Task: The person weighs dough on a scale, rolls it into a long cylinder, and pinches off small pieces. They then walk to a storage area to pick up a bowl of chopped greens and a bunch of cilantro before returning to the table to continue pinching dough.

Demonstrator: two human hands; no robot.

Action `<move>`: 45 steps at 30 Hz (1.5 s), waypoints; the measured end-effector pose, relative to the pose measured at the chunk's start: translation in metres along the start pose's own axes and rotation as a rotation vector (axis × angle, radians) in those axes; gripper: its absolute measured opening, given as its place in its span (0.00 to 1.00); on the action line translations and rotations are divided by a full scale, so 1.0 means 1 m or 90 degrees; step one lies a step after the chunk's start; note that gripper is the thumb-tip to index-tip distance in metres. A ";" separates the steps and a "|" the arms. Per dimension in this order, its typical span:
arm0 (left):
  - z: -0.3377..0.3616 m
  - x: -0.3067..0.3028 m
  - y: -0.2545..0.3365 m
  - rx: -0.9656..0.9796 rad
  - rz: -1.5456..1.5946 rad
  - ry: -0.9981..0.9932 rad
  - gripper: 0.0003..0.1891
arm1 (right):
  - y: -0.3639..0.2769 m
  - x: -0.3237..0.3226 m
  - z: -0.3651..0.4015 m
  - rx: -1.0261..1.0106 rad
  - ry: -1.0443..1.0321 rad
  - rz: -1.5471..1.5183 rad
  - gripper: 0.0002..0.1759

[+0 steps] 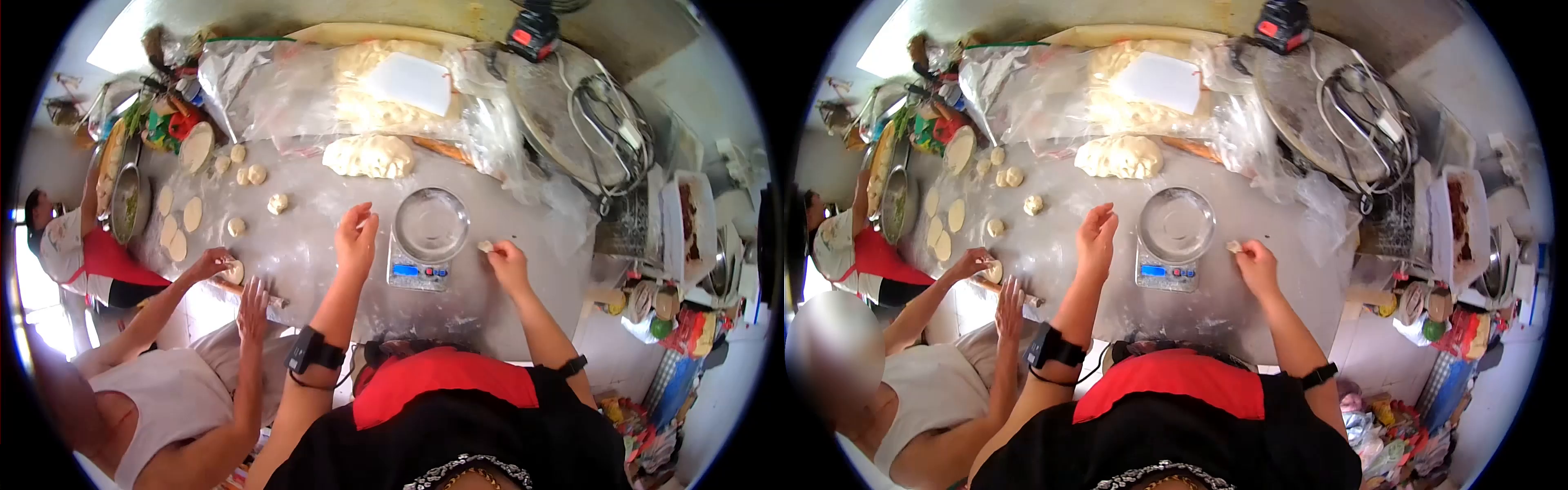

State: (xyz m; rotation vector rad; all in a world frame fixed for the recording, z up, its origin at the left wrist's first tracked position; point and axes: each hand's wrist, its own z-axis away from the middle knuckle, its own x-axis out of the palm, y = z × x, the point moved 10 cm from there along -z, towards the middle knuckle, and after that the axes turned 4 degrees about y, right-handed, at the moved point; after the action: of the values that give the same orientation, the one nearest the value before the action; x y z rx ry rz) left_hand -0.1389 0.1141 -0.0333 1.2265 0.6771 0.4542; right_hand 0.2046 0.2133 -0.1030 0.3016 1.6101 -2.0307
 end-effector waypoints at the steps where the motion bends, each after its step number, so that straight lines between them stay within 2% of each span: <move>1: -0.012 -0.009 -0.007 0.008 -0.026 0.028 0.19 | 0.001 -0.002 -0.004 0.012 -0.010 -0.019 0.07; 4: -0.050 -0.048 -0.029 0.034 -0.232 0.176 0.26 | 0.008 -0.002 -0.015 0.047 -0.012 -0.051 0.07; 7: -0.085 -0.111 -0.067 0.030 -0.487 0.433 0.30 | 0.021 0.005 -0.018 0.102 -0.019 -0.073 0.07; 10: -0.109 -0.174 -0.096 -0.141 -0.411 0.680 0.28 | 0.041 0.014 -0.014 0.160 -0.014 -0.079 0.06; 12: -0.141 -0.174 -0.121 -0.115 -0.437 0.471 0.24 | 0.051 0.018 -0.009 0.203 -0.011 -0.090 0.06; 13: -0.149 -0.153 -0.127 -0.065 -0.610 0.338 0.20 | 0.052 0.017 -0.009 0.219 0.004 -0.093 0.05; 14: -0.142 -0.123 -0.091 0.019 -0.767 0.218 0.17 | 0.048 0.016 -0.010 0.232 0.018 -0.099 0.04; 17: -0.125 -0.105 -0.083 0.118 -0.465 0.234 0.15 | 0.050 0.022 -0.015 0.249 0.020 -0.125 0.04; 20: -0.139 -0.122 -0.127 -0.214 -0.140 0.168 0.15 | 0.042 0.021 -0.017 0.283 -0.016 -0.128 0.06; 23: -0.162 -0.163 -0.113 -0.155 -0.183 0.248 0.15 | 0.049 0.019 -0.016 0.335 -0.017 -0.164 0.07; 26: -0.173 -0.207 -0.053 0.074 -0.481 0.513 0.12 | 0.052 0.017 -0.018 0.357 -0.009 -0.164 0.08; 28: -0.195 -0.233 -0.061 0.127 -0.638 0.710 0.11 | 0.055 0.018 -0.019 0.367 -0.008 -0.160 0.08; 30: -0.213 -0.222 -0.046 0.169 -0.714 0.614 0.10 | 0.051 0.018 -0.018 0.392 -0.006 -0.146 0.08; 32: -0.228 -0.175 -0.054 0.189 -0.678 0.237 0.10 | 0.050 0.017 -0.021 0.406 -0.002 -0.133 0.08; 35: -0.212 -0.167 -0.053 0.223 -0.367 0.278 0.11 | 0.059 0.018 -0.020 0.412 0.003 -0.129 0.08; 36: -0.209 -0.178 -0.039 0.279 -0.486 0.398 0.11 | 0.061 0.017 -0.021 0.403 0.004 -0.127 0.08; 39: -0.231 -0.218 -0.049 0.182 -0.564 0.565 0.14 | 0.071 0.013 -0.021 0.406 0.000 -0.129 0.09; 42: -0.279 -0.271 -0.095 -0.188 -0.348 0.376 0.19 | 0.072 0.014 -0.026 0.430 0.008 -0.121 0.09; 45: -0.290 -0.310 -0.082 -0.028 -0.555 0.597 0.23 | 0.070 0.015 -0.022 0.437 0.013 -0.105 0.09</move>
State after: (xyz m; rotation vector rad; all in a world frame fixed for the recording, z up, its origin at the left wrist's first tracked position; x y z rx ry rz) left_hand -0.5665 0.0915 -0.0952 0.5128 1.8777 0.2736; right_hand 0.2259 0.2200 -0.1745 0.4413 0.9168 -2.6673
